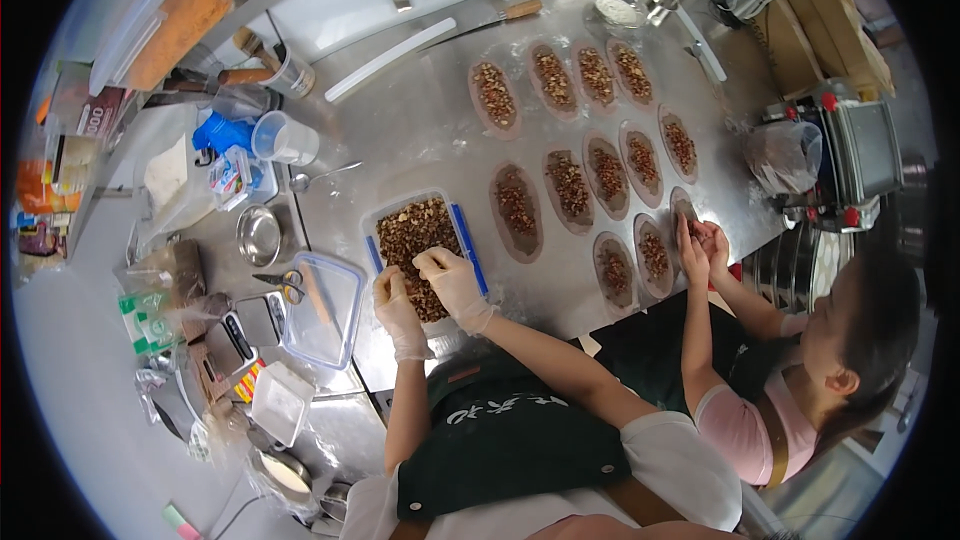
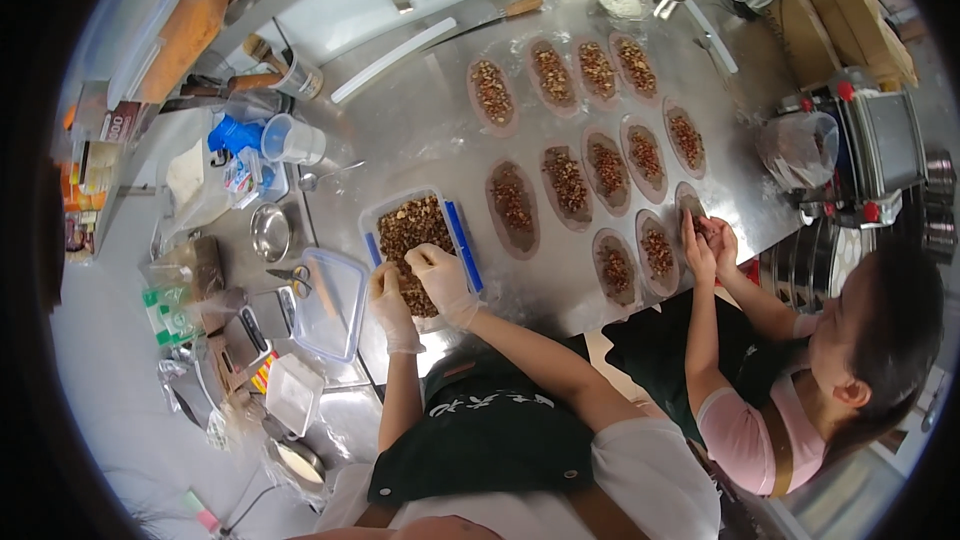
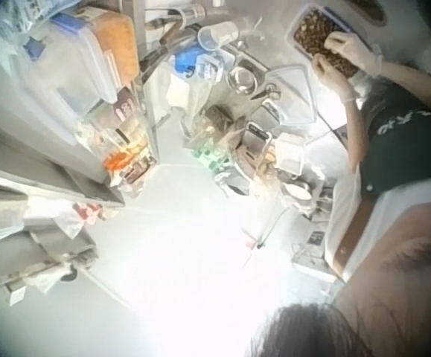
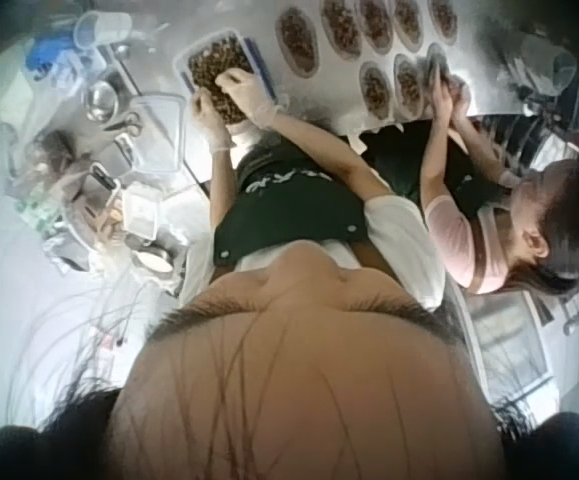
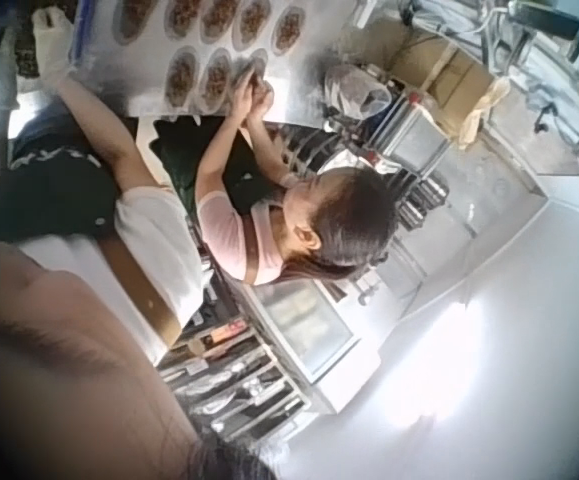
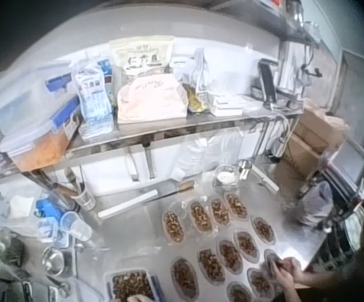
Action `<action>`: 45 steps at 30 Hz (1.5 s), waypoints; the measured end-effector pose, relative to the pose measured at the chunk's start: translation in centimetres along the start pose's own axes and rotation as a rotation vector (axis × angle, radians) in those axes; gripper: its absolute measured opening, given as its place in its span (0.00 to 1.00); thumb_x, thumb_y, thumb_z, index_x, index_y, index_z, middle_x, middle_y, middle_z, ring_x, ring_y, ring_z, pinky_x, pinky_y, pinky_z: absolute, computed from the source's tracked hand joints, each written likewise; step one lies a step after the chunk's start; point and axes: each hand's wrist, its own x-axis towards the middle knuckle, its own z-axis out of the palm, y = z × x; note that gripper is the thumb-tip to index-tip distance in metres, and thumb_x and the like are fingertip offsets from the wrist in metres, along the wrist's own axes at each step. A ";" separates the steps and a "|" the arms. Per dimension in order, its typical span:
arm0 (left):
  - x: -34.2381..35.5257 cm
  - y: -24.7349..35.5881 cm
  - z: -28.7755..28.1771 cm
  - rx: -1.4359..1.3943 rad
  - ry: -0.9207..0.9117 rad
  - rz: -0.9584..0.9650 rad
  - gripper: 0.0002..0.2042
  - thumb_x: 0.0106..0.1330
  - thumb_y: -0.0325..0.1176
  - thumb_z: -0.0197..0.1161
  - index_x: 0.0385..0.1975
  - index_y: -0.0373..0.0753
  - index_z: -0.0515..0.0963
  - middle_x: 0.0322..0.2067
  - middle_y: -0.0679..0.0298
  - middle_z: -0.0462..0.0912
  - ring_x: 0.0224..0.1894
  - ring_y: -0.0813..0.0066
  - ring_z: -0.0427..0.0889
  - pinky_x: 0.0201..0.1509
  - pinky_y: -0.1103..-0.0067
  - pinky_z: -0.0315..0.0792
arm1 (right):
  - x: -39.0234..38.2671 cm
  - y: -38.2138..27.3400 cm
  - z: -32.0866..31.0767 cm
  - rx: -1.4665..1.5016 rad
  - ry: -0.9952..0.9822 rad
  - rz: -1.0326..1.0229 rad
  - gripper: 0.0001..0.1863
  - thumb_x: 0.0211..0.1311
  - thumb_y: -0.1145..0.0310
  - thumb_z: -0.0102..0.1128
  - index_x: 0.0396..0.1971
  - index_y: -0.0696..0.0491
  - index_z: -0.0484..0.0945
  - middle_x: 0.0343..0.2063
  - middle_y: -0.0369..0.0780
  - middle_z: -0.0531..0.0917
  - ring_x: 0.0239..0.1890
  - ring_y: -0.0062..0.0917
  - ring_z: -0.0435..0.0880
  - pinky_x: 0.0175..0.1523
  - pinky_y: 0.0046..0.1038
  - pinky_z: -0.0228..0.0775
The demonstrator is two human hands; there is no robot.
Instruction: The person places chopped nuts into small oval molds on a table, then opens a large foil-lined bag using scissors and pours more nuts into a plastic container.
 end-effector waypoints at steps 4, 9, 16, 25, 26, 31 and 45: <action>0.6 -0.8 -1.2 -0.057 -0.039 0.027 0.05 0.66 0.26 0.54 0.38 0.36 0.75 0.27 0.70 0.73 0.27 0.85 0.68 0.31 0.87 0.65 | 0.2 -1.0 -1.3 0.168 0.027 0.106 0.09 0.60 0.67 0.55 0.29 0.57 0.79 0.22 0.34 0.78 0.24 0.15 0.73 0.30 0.18 0.64; -0.6 1.9 2.3 -0.076 -0.163 0.017 0.06 0.66 0.27 0.53 0.38 0.35 0.76 0.25 0.70 0.73 0.27 0.84 0.68 0.32 0.86 0.64 | 2.0 -2.1 -9.2 0.306 0.319 0.009 0.08 0.60 0.66 0.55 0.24 0.52 0.77 0.17 0.31 0.75 0.17 0.11 0.67 0.21 0.14 0.56; -2.1 1.4 6.3 -0.108 -0.396 0.040 0.05 0.65 0.24 0.54 0.37 0.36 0.77 0.28 0.69 0.75 0.29 0.84 0.71 0.35 0.86 0.67 | 5.4 -5.1 -23.9 0.273 0.736 0.042 0.10 0.60 0.62 0.51 0.25 0.51 0.78 0.17 0.31 0.76 0.15 0.12 0.66 0.19 0.15 0.53; -5.2 1.3 14.9 0.066 -0.701 0.021 0.07 0.64 0.27 0.57 0.40 0.36 0.77 0.36 0.63 0.79 0.35 0.78 0.76 0.42 0.82 0.71 | 8.9 -3.0 -30.6 0.171 0.736 -0.054 0.08 0.58 0.68 0.55 0.23 0.55 0.78 0.18 0.32 0.76 0.18 0.12 0.69 0.22 0.15 0.58; -4.0 -1.2 16.6 0.160 -0.730 0.074 0.09 0.63 0.28 0.58 0.43 0.37 0.76 0.38 0.62 0.79 0.37 0.76 0.77 0.44 0.81 0.71 | 9.5 -3.3 -29.6 0.154 0.703 -0.039 0.08 0.59 0.68 0.55 0.24 0.55 0.78 0.17 0.31 0.75 0.18 0.12 0.69 0.22 0.15 0.58; -5.6 -3.3 27.2 0.180 -0.831 0.076 0.17 0.61 0.25 0.57 0.51 0.36 0.71 0.42 0.61 0.77 0.41 0.75 0.77 0.45 0.80 0.72 | 10.1 -2.6 -29.2 0.027 0.702 -0.023 0.08 0.59 0.68 0.56 0.25 0.56 0.79 0.18 0.30 0.75 0.18 0.12 0.67 0.23 0.15 0.57; -7.2 -5.0 33.5 0.280 -0.635 0.112 0.22 0.58 0.19 0.51 0.55 0.33 0.67 0.44 0.54 0.73 0.42 0.64 0.76 0.48 0.74 0.71 | 12.0 -2.1 -30.3 -0.515 0.633 -0.207 0.12 0.62 0.64 0.53 0.36 0.57 0.79 0.35 0.48 0.81 0.38 0.40 0.80 0.44 0.32 0.71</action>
